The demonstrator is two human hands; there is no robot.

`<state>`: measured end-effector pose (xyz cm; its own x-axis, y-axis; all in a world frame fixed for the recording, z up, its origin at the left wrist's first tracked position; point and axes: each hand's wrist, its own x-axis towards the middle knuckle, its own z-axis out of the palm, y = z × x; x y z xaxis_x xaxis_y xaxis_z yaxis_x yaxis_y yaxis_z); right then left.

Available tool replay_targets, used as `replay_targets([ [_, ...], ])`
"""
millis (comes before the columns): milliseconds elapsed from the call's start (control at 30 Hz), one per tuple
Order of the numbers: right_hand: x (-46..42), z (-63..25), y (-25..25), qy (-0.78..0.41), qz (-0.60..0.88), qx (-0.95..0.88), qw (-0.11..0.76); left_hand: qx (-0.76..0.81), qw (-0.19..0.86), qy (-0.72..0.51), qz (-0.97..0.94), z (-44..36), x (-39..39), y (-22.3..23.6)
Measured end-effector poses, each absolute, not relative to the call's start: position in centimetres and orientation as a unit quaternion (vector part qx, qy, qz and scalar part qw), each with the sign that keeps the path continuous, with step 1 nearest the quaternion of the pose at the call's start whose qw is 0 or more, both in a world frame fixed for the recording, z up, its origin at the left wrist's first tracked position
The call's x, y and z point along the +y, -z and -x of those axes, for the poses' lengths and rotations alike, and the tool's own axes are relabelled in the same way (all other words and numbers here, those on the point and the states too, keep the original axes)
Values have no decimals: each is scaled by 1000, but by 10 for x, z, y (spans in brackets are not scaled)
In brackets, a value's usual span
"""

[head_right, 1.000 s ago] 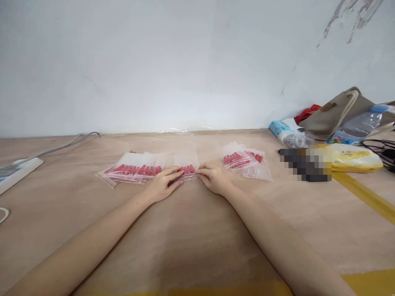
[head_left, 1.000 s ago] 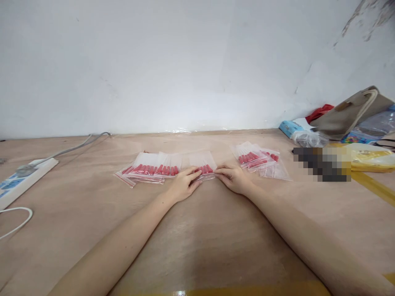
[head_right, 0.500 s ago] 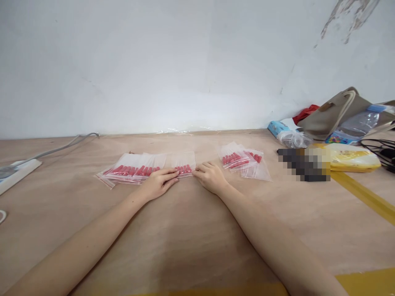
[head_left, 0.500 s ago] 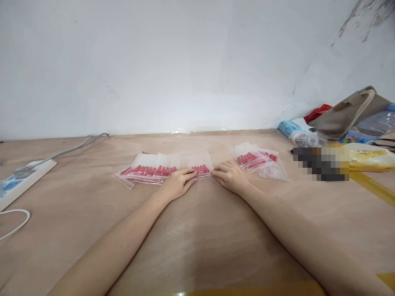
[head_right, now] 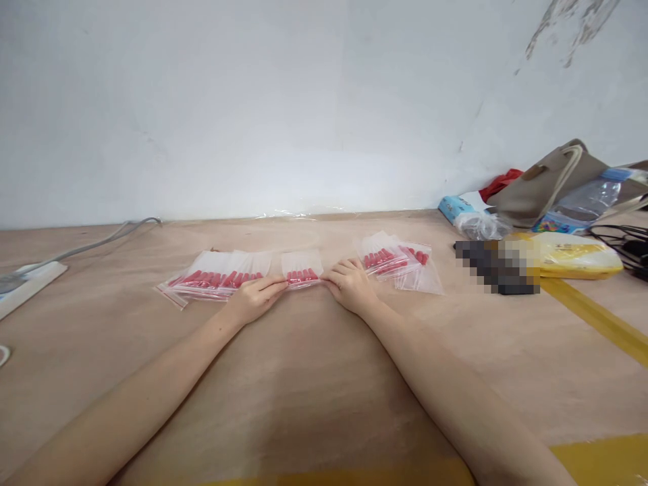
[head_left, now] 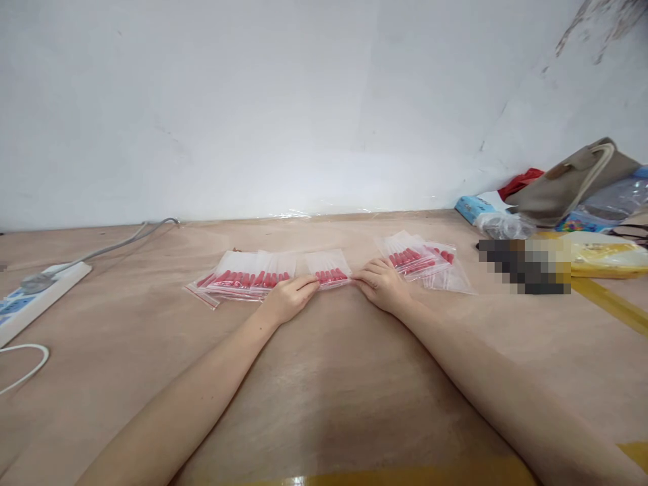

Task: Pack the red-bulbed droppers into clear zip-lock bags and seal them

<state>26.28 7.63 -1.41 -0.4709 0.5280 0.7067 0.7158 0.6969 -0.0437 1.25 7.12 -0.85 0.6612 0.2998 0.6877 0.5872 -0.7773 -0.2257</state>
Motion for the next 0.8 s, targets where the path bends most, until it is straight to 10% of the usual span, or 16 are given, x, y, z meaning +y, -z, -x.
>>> replay_targets([
  [800,68,-217,9,243,296,-879,283,-249,200,308,896,-16,65,4],
])
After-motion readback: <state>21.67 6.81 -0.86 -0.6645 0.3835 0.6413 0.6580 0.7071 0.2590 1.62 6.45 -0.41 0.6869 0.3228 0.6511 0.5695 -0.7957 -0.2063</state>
